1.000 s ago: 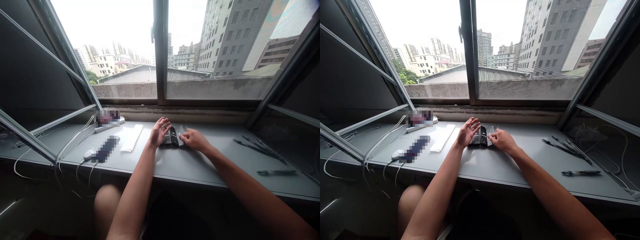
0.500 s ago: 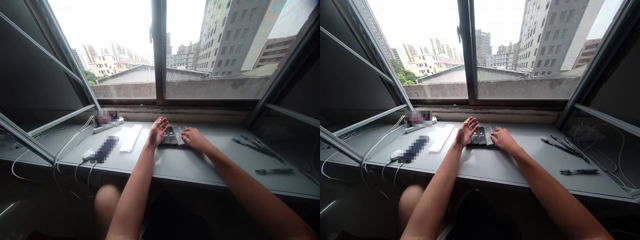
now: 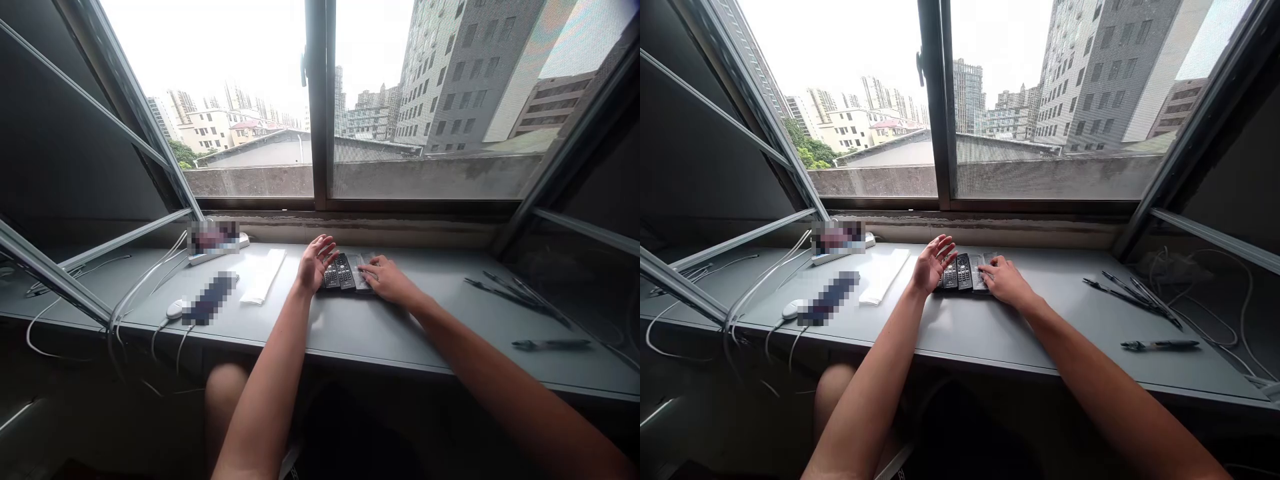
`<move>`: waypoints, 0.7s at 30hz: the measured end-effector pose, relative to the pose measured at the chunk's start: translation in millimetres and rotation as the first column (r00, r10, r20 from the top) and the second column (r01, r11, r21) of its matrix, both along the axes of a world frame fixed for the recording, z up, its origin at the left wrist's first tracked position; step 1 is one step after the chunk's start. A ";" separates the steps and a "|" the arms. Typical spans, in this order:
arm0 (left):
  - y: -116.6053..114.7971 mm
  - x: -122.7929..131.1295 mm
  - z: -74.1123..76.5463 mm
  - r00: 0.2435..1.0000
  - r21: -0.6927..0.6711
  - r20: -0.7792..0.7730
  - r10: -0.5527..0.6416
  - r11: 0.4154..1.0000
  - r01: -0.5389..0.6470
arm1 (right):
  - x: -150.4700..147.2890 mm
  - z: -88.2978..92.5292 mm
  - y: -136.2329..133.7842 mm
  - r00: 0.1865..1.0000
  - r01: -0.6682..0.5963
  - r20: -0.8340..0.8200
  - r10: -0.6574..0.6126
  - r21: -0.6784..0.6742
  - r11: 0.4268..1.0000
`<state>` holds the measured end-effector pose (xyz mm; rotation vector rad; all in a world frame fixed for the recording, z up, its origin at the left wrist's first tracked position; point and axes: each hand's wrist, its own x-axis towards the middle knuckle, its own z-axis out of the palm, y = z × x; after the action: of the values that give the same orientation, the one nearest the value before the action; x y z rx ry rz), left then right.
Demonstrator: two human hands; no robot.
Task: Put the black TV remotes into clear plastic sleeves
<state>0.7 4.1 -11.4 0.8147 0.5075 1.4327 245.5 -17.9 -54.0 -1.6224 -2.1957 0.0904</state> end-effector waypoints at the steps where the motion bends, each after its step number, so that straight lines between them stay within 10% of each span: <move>1: -0.2 0.4 0.2 1.000 0.007 -0.024 0.018 1.000 -0.018 | -0.7 1.1 -0.8 1.000 0.006 -0.006 -0.006 0.015 1.000; 7: -3.4 6.9 -5.7 0.813 0.267 -0.449 0.370 0.924 -0.274 | -12.0 13.6 -9.8 0.991 -0.092 -0.068 0.112 0.251 0.964; 17: -3.1 3.4 -16.7 0.588 0.318 -0.684 0.431 0.902 -0.292 | -38.9 17.1 -23.5 0.885 -0.451 -0.003 0.465 0.234 0.861; 21: -3.6 -7.1 -15.3 0.313 0.417 -0.796 0.518 0.844 -0.337 | -39.4 15.7 -23.6 0.888 -0.444 -0.016 0.460 0.239 0.864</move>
<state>-6.4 0.6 -26.8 1.7136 1.5598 1.4266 206.1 -41.5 -38.3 -0.9419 -2.3860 0.0261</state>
